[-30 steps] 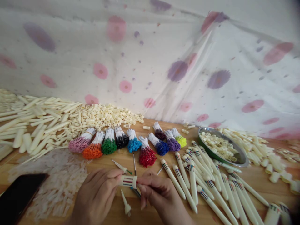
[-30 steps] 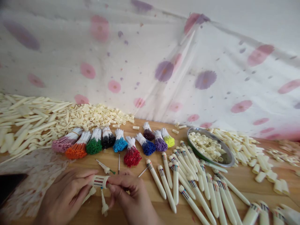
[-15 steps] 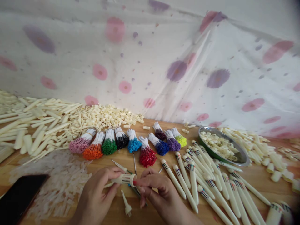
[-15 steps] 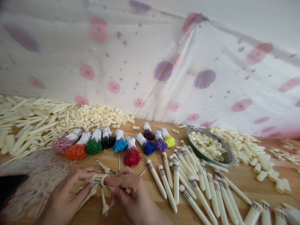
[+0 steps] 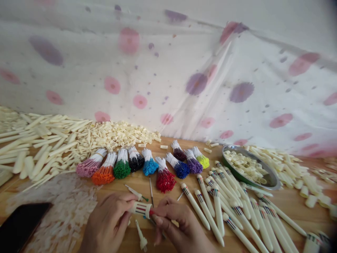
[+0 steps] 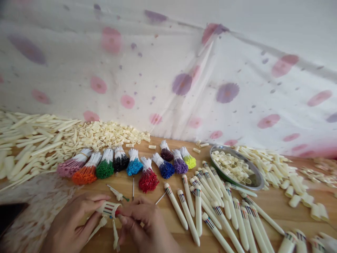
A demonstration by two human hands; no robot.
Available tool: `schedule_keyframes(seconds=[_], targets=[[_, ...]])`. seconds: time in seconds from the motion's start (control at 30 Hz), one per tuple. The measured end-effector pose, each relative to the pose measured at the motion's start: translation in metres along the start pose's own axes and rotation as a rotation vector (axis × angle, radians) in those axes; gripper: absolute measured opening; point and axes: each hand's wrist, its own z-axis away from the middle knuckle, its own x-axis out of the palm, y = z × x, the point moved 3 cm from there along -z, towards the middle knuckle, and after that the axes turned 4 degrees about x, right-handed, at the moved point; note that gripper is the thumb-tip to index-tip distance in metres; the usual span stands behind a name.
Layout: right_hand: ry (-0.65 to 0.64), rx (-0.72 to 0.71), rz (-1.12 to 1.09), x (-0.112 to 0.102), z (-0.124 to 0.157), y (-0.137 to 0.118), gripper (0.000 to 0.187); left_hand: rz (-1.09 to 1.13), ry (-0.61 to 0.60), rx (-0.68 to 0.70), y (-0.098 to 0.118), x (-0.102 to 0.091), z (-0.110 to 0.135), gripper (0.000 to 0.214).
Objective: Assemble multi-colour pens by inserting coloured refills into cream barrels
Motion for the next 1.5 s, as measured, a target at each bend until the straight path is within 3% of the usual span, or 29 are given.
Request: schedule_keyframes(seconds=[0.13, 0.37, 0.57, 0.9, 1.13, 1.37, 1.5], targets=[[-0.027, -0.1, 0.158, -0.004, 0.0, -0.007, 0.043, 0.013, -0.008, 0.015, 0.002, -0.001, 0.001, 0.018], [-0.014, -0.047, 0.111, -0.007, 0.002, -0.006, 0.042, 0.013, -0.025, 0.031, 0.004, -0.002, 0.002, 0.016], [0.035, -0.123, 0.114, -0.006, 0.0, -0.003, 0.041, 0.036, -0.005, -0.015, 0.003, 0.0, 0.002, 0.017], [0.071, -0.002, 0.031, -0.01, 0.001, -0.001, 0.029, 0.056, 0.013, -0.03, 0.002, 0.0, 0.001, 0.018], [0.074, 0.006, 0.034, -0.013, 0.002, -0.002, 0.021, 0.054, -0.005, -0.026, 0.001, 0.001, 0.002, 0.016], [-0.015, -0.236, 0.368, -0.015, 0.004, -0.016, 0.02, 0.085, -0.008, -0.066, 0.003, 0.002, 0.003, 0.016], [0.028, -0.304, 0.484, -0.017, 0.006, -0.021, 0.018, 0.118, -0.009, -0.11, 0.002, 0.005, 0.007, 0.018]])
